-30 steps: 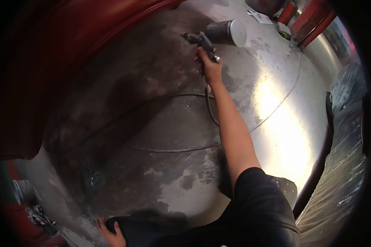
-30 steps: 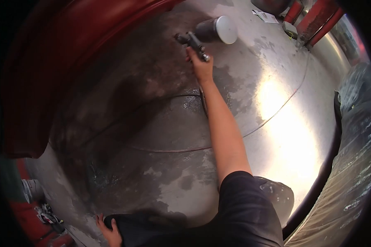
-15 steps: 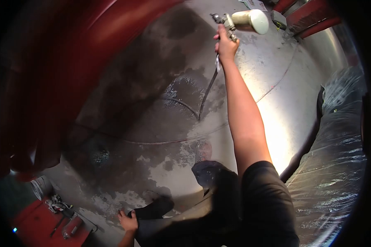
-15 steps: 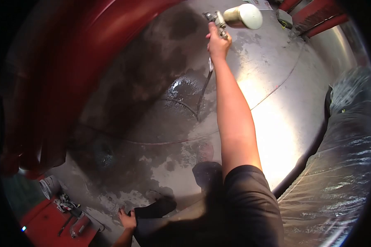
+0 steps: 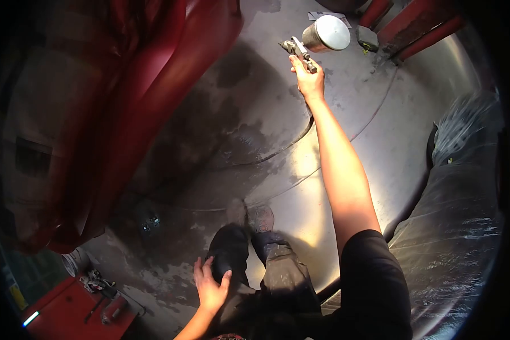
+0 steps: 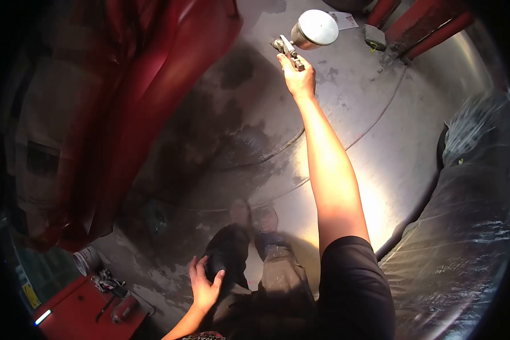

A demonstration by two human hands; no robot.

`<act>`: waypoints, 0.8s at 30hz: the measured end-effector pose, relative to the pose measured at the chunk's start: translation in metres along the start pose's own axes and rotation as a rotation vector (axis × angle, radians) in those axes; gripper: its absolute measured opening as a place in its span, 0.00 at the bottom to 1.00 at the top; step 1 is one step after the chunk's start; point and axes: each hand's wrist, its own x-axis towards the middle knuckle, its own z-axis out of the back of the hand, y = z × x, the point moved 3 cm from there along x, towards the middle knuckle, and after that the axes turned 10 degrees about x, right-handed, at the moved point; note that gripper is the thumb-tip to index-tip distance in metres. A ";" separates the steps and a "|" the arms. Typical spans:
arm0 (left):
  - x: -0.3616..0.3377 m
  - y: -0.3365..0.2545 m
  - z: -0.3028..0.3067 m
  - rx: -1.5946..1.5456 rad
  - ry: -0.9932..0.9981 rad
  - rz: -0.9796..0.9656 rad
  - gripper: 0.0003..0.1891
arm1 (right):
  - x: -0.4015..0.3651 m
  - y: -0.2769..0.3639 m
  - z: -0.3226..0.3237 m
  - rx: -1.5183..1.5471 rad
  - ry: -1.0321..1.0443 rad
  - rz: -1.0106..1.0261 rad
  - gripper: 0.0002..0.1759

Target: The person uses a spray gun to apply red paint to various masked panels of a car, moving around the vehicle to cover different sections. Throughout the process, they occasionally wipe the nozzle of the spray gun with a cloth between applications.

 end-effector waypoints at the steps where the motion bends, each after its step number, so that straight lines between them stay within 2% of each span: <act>1: 0.005 -0.022 0.002 0.035 0.032 -0.018 0.37 | 0.012 0.000 0.000 -0.013 -0.005 0.028 0.18; 4: 0.016 -0.074 -0.011 0.170 0.156 -0.073 0.44 | 0.014 0.034 0.003 0.012 0.197 -0.090 0.16; 5: 0.023 -0.087 -0.022 0.210 0.217 -0.079 0.46 | 0.018 0.029 0.002 0.096 0.320 -0.010 0.14; 6: 0.031 -0.097 -0.038 0.247 0.279 -0.084 0.47 | 0.016 0.033 0.002 0.132 0.437 -0.055 0.13; 7: 0.043 -0.109 -0.052 0.299 0.343 -0.109 0.50 | 0.017 0.046 0.008 0.072 0.600 -0.147 0.13; 8: 0.056 -0.121 -0.069 0.320 0.410 -0.090 0.50 | 0.023 0.059 0.013 -0.014 0.735 -0.254 0.18; 10: 0.093 -0.162 -0.084 0.365 0.555 -0.058 0.51 | 0.043 0.066 0.018 -0.103 0.829 -0.295 0.19; 11: 0.104 -0.179 -0.082 0.408 0.529 -0.123 0.53 | 0.060 0.058 0.020 -0.064 0.837 -0.229 0.19; 12: 0.099 -0.184 -0.085 0.384 0.548 -0.099 0.52 | 0.077 0.057 0.025 -0.168 0.780 -0.169 0.20; 16: 0.119 -0.208 -0.079 0.410 0.579 -0.047 0.52 | 0.153 0.082 0.036 -0.138 0.494 -0.072 0.18; 17: 0.124 -0.217 -0.077 0.420 0.600 -0.037 0.52 | 0.167 0.085 0.034 -0.080 0.427 0.029 0.16; 20: 0.131 -0.229 -0.079 0.414 0.630 -0.008 0.52 | 0.181 0.093 0.035 -0.077 0.316 0.003 0.16; 23: 0.136 -0.239 -0.078 0.389 0.632 0.025 0.51 | 0.151 0.097 0.028 -0.008 0.488 0.028 0.14; 24: 0.138 -0.243 -0.078 0.381 0.632 0.034 0.51 | 0.136 0.093 0.027 0.029 0.600 -0.041 0.14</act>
